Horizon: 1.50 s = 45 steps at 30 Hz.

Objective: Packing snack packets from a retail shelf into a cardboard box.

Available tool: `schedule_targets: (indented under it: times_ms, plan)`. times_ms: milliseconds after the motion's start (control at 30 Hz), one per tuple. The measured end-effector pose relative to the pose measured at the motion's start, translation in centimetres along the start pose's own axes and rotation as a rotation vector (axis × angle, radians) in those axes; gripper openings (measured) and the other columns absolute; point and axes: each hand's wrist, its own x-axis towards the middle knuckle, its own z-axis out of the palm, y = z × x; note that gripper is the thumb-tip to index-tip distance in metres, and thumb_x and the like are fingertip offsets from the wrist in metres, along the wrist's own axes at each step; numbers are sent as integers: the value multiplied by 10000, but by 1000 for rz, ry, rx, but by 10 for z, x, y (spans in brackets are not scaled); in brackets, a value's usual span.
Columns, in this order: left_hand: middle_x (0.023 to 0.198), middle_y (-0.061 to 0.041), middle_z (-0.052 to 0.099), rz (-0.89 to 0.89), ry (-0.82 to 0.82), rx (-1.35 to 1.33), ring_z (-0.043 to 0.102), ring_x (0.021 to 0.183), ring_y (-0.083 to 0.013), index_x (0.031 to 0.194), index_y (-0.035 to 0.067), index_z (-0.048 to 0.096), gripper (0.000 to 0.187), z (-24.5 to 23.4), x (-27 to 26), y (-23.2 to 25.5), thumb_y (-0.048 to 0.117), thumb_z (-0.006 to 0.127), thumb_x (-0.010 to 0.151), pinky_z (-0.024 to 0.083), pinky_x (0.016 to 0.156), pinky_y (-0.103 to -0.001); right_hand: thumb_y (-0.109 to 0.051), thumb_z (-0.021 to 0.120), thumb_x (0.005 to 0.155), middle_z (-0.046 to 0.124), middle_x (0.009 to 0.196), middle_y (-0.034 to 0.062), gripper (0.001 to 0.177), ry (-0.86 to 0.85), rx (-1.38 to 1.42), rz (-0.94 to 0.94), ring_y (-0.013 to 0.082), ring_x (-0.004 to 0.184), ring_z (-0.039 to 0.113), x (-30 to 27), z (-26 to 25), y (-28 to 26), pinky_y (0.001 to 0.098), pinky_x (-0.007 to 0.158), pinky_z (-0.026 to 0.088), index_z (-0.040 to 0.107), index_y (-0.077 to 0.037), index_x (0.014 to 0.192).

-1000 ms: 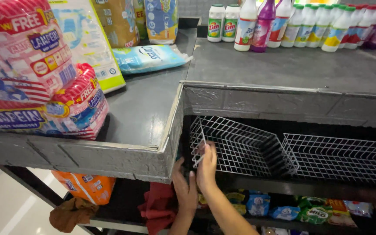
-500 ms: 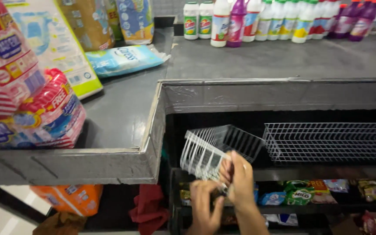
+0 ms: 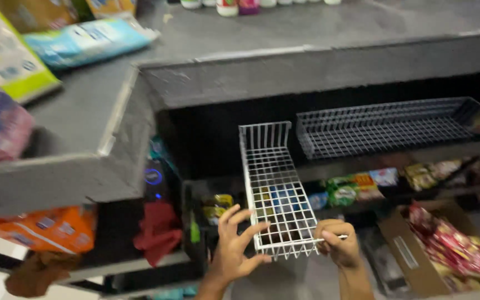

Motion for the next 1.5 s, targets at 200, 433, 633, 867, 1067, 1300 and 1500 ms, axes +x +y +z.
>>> schedule_targets:
  times_ms: [200,433,633,867,1067,1300,1500]
  plan:
    - [1276,-53,651,138,-13,-96,527,1293,-332,1051,155,696,461,44,-34,70,475,818,742,344,1143,-553,-221,694,877,562,510,153,498,-72,87,-33,190,385,487,-66,-32,-46,314,349,359,503,24,487]
    - [1020,23,674,251,106,-157,649,1081,-227,903,188,696,336,109,-63,168,457,799,731,354,1048,-511,-223,672,919,576,537,145,486,-176,214,5,221,406,509,-135,-65,-140,346,397,381,528,3,513]
    - [1043,-148,677,-38,5,-156,641,1043,-374,999,36,684,335,171,-107,177,290,760,795,468,1032,-550,-252,642,954,497,541,88,440,178,454,388,171,394,450,-198,-116,-100,322,353,365,513,-26,599]
    - [1097,-165,654,-589,-142,-298,612,1087,-376,1077,16,629,235,236,-167,117,192,687,933,482,962,-438,-208,621,951,580,686,67,203,587,256,805,197,500,526,-236,-128,-1,348,415,412,606,-36,844]
    - [1118,-138,676,-691,-294,-384,626,1100,-331,1066,35,631,218,256,-169,89,204,694,944,489,968,-413,-194,628,954,613,756,72,156,651,142,847,204,556,567,-247,-142,24,357,464,450,603,-58,881]
    - [1286,-112,672,-494,-414,-347,564,1246,-373,1041,31,685,237,269,-107,45,123,767,838,431,1052,-462,-3,714,820,639,815,5,136,347,64,886,142,739,687,-188,-127,-31,317,689,591,612,-73,875]
    - [1346,-52,671,-645,-579,-619,683,1193,-257,1037,42,652,200,325,-41,49,106,745,871,592,894,-355,-31,782,877,514,686,-7,221,647,-140,740,108,588,482,-215,-159,-17,272,515,375,566,-60,843]
